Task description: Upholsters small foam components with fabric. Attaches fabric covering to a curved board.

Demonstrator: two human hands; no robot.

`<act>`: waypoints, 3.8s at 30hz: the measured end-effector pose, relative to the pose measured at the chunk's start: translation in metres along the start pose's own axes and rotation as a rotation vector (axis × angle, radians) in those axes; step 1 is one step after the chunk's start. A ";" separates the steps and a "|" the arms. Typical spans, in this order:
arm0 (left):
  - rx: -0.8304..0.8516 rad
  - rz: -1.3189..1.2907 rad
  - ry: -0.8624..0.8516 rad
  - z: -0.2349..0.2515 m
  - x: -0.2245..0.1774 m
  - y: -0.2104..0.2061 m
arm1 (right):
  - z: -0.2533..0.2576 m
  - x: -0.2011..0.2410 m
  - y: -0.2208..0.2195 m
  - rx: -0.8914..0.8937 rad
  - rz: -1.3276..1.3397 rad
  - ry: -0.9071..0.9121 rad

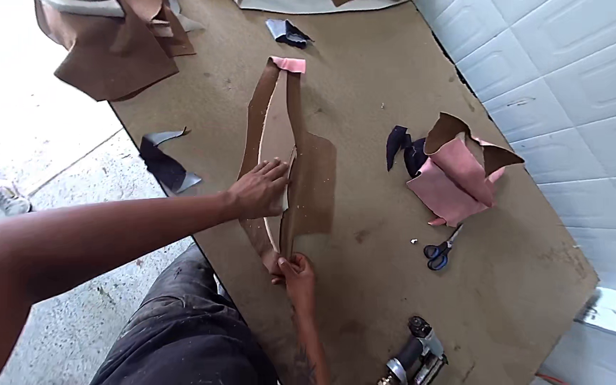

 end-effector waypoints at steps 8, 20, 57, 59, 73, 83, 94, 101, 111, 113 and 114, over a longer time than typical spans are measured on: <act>0.087 0.035 0.287 -0.013 -0.036 -0.021 | -0.008 -0.002 0.005 0.143 -0.087 -0.052; 0.091 0.071 0.356 -0.013 -0.046 -0.028 | -0.017 -0.023 0.014 0.217 -0.119 0.053; 0.051 0.017 0.178 -0.028 -0.029 -0.041 | -0.097 -0.004 0.212 -0.497 -0.512 0.352; 0.060 0.013 0.183 -0.030 -0.028 -0.039 | -0.135 -0.050 0.292 -0.679 -0.642 0.179; -0.021 -0.090 0.141 -0.032 -0.019 -0.047 | -0.103 -0.002 0.345 -0.551 -0.127 -0.103; -0.061 -0.155 0.098 -0.033 -0.010 -0.053 | -0.006 0.159 0.112 0.525 -1.142 0.285; -0.080 -0.149 0.095 -0.034 -0.011 -0.052 | 0.037 0.178 -0.002 0.930 -1.872 0.685; -0.036 -0.083 0.121 -0.032 -0.019 -0.049 | 0.027 0.181 -0.002 0.880 -1.933 0.662; 0.178 0.319 -0.294 0.002 -0.005 0.029 | -0.113 0.055 0.224 -0.099 -1.348 0.250; 0.289 0.284 -0.508 0.007 -0.022 0.059 | -0.136 0.010 0.265 -0.294 -1.331 0.147; 0.361 0.251 -0.588 0.009 -0.035 0.072 | -0.145 -0.013 0.284 -0.367 -1.329 0.114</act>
Point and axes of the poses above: each hand's wrist, its own z-axis towards the middle knuckle, its own y-axis out of the back of the hand, x = y × z, the point moved 3 cm from there along z, towards the middle knuckle, and after that the axes turned 9 degrees about x, right-handed, at the moved point
